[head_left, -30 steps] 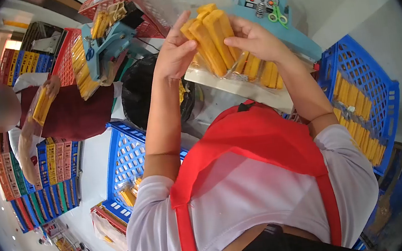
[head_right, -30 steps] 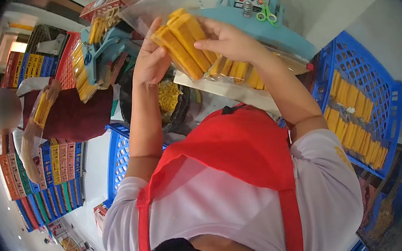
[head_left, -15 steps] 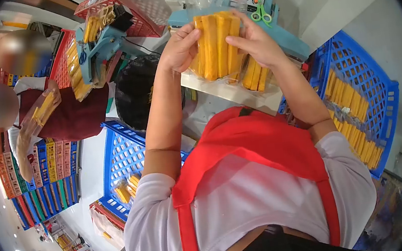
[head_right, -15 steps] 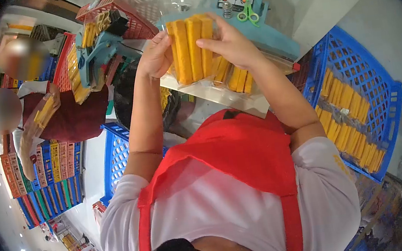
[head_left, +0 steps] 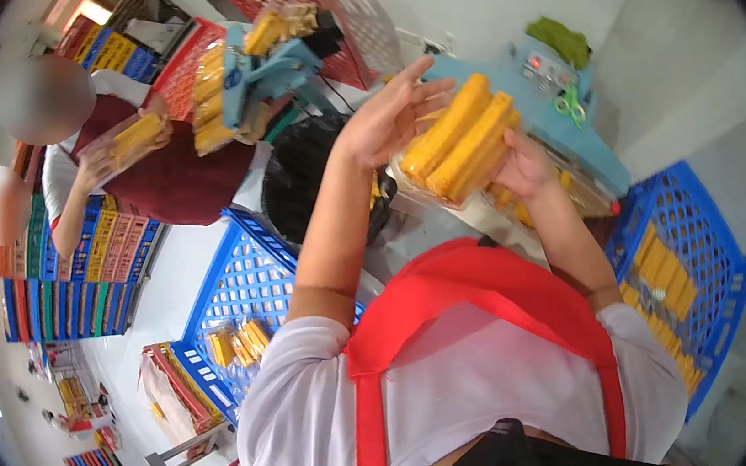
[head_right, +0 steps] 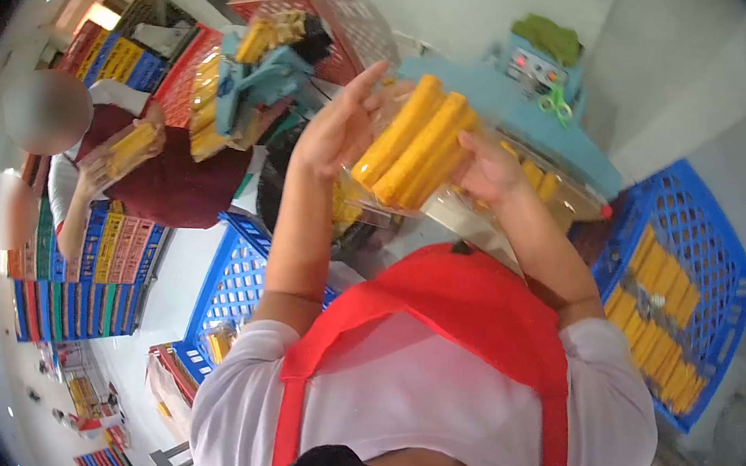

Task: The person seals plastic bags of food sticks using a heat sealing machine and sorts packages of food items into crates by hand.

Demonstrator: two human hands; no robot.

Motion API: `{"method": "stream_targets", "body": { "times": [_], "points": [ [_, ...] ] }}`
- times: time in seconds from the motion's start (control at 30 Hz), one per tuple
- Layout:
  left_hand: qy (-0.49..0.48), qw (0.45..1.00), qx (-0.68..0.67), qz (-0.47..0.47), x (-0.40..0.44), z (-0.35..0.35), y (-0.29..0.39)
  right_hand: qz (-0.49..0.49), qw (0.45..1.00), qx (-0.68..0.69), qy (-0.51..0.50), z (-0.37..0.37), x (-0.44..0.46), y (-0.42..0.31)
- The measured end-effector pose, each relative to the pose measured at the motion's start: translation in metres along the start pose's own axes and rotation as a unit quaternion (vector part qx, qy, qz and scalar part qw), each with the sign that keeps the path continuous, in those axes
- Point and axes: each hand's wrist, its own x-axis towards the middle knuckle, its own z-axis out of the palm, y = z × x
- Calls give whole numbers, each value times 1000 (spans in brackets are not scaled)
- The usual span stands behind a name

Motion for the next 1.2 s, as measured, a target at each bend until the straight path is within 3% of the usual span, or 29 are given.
{"method": "stream_targets", "body": {
  "times": [0.03, 0.1, 0.17, 0.23, 0.3, 0.37, 0.5, 0.57, 0.63, 0.67, 0.73, 0.77, 0.83, 0.97, 1.03, 1.2],
  "points": [
    [0, 1000, 13, 10, -11, -6, 2, -18, 1000, -11, -14, 5, 8, -2],
    [18, 982, 37, 185, -33, -11, 2, -47, 999, -20, 15, 21, 28, -3],
    [-4, 979, -50, 198, -41, 2, 6, -113, 991, -45, 55, 33, 48, 3],
    [93, 951, 130, 266, -46, 7, 5, -102, 993, -25, 50, 44, 63, 8],
    [131, 940, 126, 288, -45, 3, 7, -88, 996, -13, 30, 59, 77, 14],
    [237, 905, 145, 323, -48, 4, 14, -106, 993, -37, -25, 72, 82, 24],
    [229, 899, 19, 372, -61, -10, 26, -98, 988, -103, -64, 80, 74, 20],
    [232, 894, 15, 382, -68, -22, 33, -165, 977, -113, -73, 71, 70, -6],
    [218, 894, 73, 384, -78, -35, 40, -305, 932, -196, -27, 74, 67, -35],
    [216, 898, 84, 374, -81, -36, 45, -295, 935, -196, -29, 73, 64, -49],
    [209, 901, 112, 365, -89, -42, 53, -324, 796, -507, 68, 76, 56, -68],
    [191, 906, 141, 351, -91, -43, 56, -319, 798, -507, 69, 83, 54, -71],
    [187, 910, 144, 342, -91, -41, 61, -240, 663, -709, 11, 95, 49, -75],
    [166, 919, 137, 330, -87, -44, 59, -135, 685, -714, -50, 106, 53, -63],
    [165, 921, 136, 325, -85, -45, 57, -14, 793, -604, -73, 111, 55, -51],
    [157, 927, 135, 314, -81, -45, 53, -92, 725, -674, -107, 108, 67, -36]
  ]
}}
